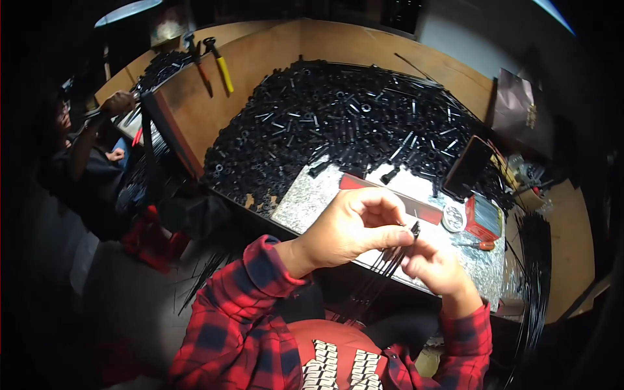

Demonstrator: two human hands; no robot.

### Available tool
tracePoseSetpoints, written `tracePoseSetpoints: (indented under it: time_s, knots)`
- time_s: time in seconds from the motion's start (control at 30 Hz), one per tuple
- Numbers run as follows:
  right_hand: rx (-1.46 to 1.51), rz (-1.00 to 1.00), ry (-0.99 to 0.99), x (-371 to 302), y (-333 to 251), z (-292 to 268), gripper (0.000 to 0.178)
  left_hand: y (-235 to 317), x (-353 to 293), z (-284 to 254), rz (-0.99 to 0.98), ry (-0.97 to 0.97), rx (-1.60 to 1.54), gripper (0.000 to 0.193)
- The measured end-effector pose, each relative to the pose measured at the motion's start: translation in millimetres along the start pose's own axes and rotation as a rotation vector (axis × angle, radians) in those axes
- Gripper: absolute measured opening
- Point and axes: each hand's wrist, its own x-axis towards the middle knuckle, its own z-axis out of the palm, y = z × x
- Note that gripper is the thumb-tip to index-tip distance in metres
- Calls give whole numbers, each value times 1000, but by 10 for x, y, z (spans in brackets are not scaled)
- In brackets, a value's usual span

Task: The recorder is grouping black metal rods and securing them into a circular metal component using pliers and a hand-turned wrench tool.

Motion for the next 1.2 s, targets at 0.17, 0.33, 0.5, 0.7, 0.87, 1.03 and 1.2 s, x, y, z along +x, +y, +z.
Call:
tracePoseSetpoints:
  time_s: [0.17, 0.33, 0.5, 0.7, 0.87, 1.03, 1.2]
  knots:
    - [176, 11, 66, 76, -15, -25, 10, 70, 3, 12, 42, -4, 96, 12]
    - [85, -84, 140, 77, 70, 32, 9, 43, 13, 71, 42, 123, 43, 27]
    - [171, -95, 114, 77, 63, 56, 14, 49, 33, 52, 61, 158, 181, 31]
    - [307, -102, 37, 54, 85, 32, 9, 67, 38, -6, -53, 18, 78, 11]
    - [336, -133, 244, -15, 99, 172, 10, 40, 59, 111, 52, 24, 129, 8]
    - [294, -180, 405, 33, 133, 272, 15, -39, 44, 55, 103, 44, 122, 19]
    - [256, -139, 463, 44, 224, 225, 32, -122, -63, -524, 278, 455, 555, 17]
